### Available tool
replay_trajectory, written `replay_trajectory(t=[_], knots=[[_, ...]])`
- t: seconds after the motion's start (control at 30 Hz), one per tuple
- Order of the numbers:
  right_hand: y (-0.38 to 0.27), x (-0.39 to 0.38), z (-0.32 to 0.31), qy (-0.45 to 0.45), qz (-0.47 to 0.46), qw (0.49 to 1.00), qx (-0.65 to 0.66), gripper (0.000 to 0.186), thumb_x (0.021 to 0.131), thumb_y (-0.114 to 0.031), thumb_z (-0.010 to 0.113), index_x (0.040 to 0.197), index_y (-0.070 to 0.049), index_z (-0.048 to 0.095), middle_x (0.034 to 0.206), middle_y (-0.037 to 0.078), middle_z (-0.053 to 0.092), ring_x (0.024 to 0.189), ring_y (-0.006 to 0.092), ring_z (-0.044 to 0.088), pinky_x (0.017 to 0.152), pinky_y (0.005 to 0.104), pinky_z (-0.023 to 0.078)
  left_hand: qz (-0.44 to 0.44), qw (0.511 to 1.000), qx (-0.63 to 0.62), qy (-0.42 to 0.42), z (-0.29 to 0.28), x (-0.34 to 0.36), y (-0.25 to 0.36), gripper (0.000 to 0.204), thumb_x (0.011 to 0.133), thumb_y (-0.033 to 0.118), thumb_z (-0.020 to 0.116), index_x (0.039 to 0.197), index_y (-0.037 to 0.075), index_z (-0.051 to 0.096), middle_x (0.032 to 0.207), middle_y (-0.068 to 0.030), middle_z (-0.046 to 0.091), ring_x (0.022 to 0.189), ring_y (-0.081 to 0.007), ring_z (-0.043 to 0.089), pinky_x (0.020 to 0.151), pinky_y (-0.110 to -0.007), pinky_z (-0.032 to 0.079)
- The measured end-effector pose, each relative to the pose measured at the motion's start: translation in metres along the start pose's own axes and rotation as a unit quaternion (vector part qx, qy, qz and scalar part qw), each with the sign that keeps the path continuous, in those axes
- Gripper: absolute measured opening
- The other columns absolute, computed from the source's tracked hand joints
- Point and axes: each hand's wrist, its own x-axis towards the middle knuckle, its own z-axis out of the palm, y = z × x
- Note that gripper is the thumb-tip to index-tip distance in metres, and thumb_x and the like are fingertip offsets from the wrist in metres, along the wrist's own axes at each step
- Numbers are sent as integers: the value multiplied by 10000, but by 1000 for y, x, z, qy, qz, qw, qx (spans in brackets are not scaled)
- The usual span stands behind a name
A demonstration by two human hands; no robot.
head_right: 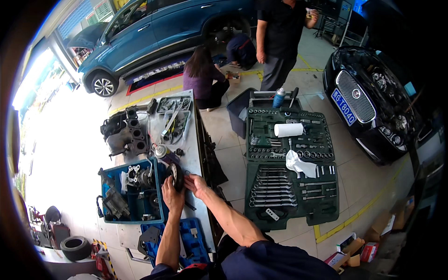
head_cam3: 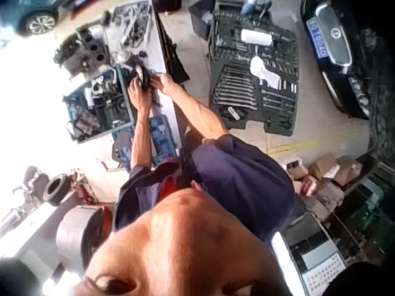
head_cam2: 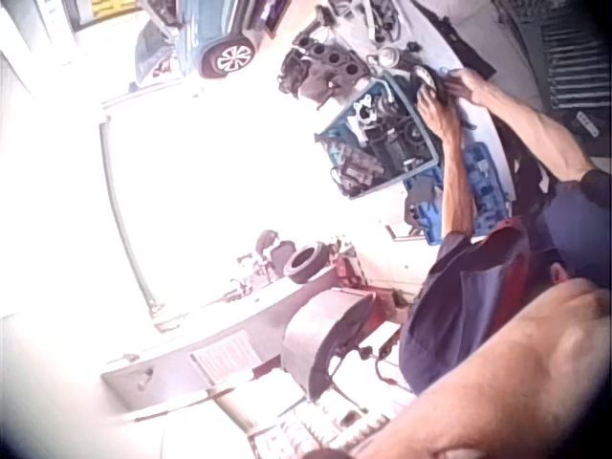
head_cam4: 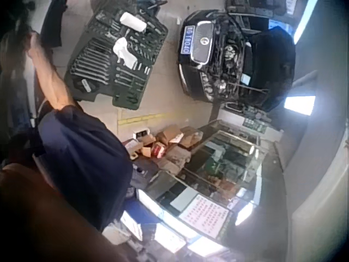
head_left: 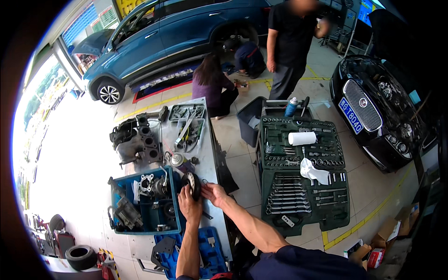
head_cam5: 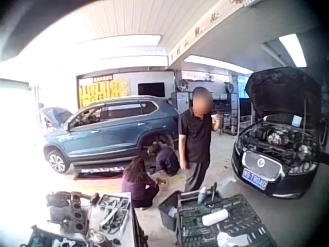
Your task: The person works on a car engine in a garage. They handle a white bottle, select tools from a toolbox, and install a circular engine component into the engine bay, adjusting it by hand.
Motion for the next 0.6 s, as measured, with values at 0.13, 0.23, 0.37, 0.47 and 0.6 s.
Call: replay_trajectory(t=[0.13,0.23,0.37,0.47,0.6], knots=[[-10,-5,2,-2,-21,1000,9,183,976,-190,555,1117,-76,578,1062,69,662,1027,227,663,901,399,552,-15,1000,-9,12,5,8,12,624,685,133,772,1256,40,540,1160,-177,577,1089,-380,532,933,-449,460],[-33,-38,8,25,-118,987,-105,136,972,-193,571,1050,-84,596,998,56,670,916,197,696,764,346,582,35,998,-9,-44,-2,25,13,627,657,159,791,1230,49,560,1148,-157,599,1047,-356,547,908,-435,470],[-76,-144,-14,-77,-214,949,-219,172,990,-214,552,958,-52,600,905,50,655,742,137,665,637,281,550,-100,977,-65,-176,-57,41,45,635,616,224,823,1200,101,605,1021,-181,690,966,-383,650,857,-454,506],[-119,-288,-54,-2,-351,746,-566,236,961,-236,578,884,-14,606,747,97,650,684,182,656,590,334,487,-87,963,-151,-204,-94,29,76,586,587,189,810,1122,17,643,960,-188,720,900,-324,705,828,-409,530],[-128,-444,-174,146,-352,543,-748,231,939,-258,524,837,-57,574,847,127,613,802,353,629,687,479,494,-116,879,-362,-288,-132,-6,133,467,672,41,760,1106,-56,619,970,-116,706,848,-208,677,816,-325,538]])
